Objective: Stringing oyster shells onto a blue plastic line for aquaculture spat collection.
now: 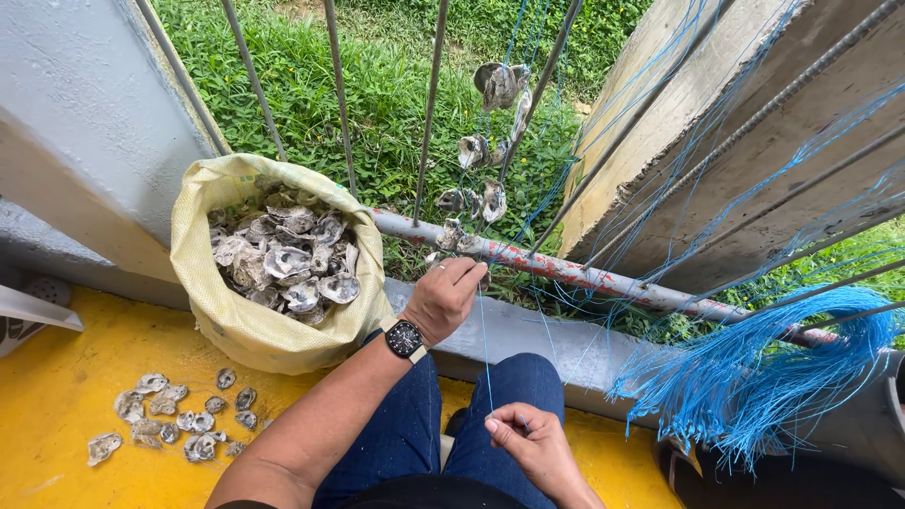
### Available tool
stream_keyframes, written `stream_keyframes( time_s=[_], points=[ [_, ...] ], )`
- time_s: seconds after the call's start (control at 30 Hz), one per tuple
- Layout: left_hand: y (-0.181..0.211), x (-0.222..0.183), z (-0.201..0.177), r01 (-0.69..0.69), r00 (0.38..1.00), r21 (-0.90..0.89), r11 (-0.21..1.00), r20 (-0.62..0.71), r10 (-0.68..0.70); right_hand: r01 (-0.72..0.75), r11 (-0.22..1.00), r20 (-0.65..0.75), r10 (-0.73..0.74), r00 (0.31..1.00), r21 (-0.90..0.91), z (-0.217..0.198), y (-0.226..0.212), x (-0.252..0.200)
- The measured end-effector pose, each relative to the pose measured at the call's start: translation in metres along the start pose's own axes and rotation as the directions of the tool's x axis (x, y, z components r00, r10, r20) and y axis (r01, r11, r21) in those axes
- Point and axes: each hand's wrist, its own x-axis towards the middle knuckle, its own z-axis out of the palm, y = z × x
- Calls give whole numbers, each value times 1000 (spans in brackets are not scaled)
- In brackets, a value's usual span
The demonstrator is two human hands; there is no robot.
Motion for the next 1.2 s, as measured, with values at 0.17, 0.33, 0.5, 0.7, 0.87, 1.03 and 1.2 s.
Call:
stream_keyframes(
  time_s=[0.17,0.33,0.5,0.7,0.87,1.03,1.2],
  points=[
    [2,-1,4,50,999,-75,996,-16,-51,-53,998,22,52,998,45,-8,-7,1],
    [15,-2,6,231,969,-295,927,-21,-248,352,872,-302,-456,837,-340,-24,-52,28],
    [39,5,-1,510,833,-578,637,147,-533,479,751,-416,-655,631,-455,-29,-105,89],
    [39,8,-6,639,704,-681,357,330,-628,460,828,-293,-375,880,322,-16,-124,130],
    [37,5,-8,618,757,-594,514,274,-594,480,851,-276,-418,865,215,-11,-132,128],
    [42,15,-16,527,833,-526,667,167,-527,521,762,-253,-630,734,-385,-11,-147,113],
    [34,10,-9,391,915,-373,841,61,-399,416,599,-263,-735,626,-684,-5,-154,85]
  ],
)
